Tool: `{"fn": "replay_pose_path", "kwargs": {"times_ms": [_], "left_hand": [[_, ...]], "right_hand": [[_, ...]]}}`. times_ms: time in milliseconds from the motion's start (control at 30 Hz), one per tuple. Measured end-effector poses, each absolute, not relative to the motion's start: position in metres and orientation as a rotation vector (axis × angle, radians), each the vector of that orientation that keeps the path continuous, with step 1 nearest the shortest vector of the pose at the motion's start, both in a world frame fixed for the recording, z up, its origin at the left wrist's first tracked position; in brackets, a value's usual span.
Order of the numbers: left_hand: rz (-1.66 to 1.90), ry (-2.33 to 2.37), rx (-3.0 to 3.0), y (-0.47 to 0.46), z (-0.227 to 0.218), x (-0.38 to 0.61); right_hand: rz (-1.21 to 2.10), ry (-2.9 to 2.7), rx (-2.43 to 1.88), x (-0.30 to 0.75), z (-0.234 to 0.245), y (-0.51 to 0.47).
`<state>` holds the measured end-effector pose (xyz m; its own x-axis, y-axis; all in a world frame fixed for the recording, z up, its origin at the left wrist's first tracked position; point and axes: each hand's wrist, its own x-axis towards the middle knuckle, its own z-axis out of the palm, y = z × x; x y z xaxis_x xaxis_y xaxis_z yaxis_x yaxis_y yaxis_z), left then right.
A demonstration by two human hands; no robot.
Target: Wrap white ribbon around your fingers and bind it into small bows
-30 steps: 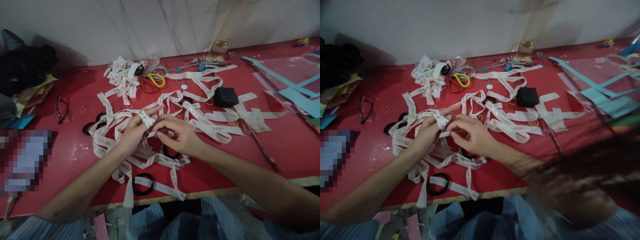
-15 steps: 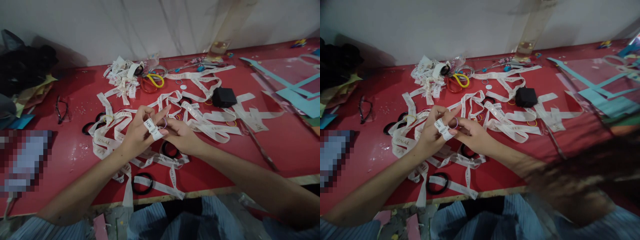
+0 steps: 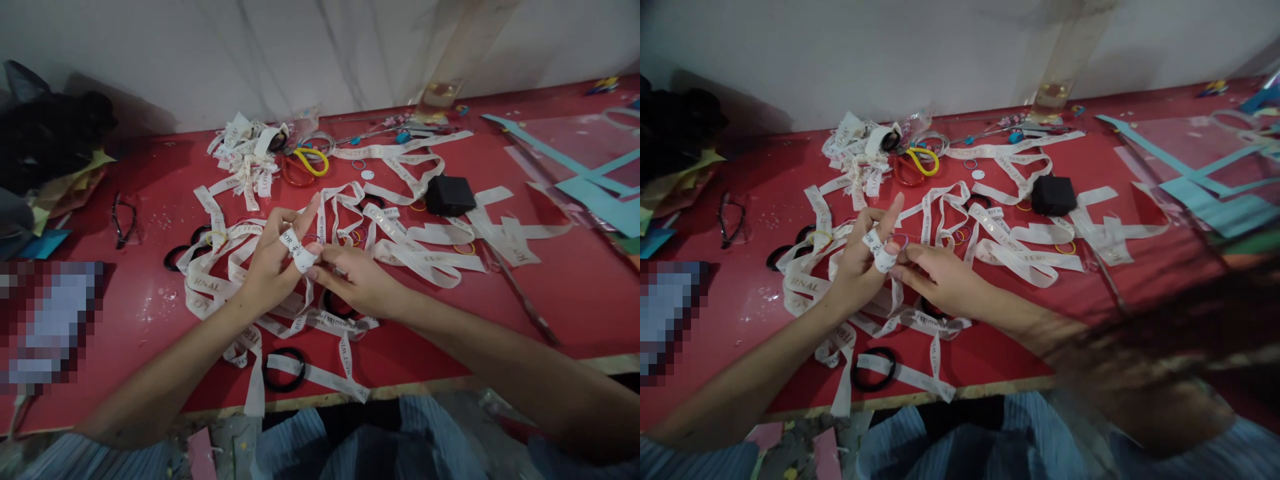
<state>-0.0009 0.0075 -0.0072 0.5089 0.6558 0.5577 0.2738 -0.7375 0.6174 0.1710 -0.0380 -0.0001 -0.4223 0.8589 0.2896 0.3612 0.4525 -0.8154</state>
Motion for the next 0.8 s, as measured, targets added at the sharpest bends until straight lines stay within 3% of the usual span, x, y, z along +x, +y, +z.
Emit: {"fn": "replay_pose_path", "kwargs": {"times_ms": [267,433,800], "left_hand": [[1.03,0.85,1.948,-0.008,-0.005,0.008],[0.957,0.838,2.031,-0.005,-0.001,0.007],[0.818,0.746,2.108,-0.007,-0.003,0.001]], "right_hand": [[0.937,-1.899,-0.955,0.168,-0.002,-0.038],[0.919,-1.728,-1.003,0.167,-0.003,-0.041],[0.615,-1.593,-1.027,0.172,0.001,-0.046]]}}
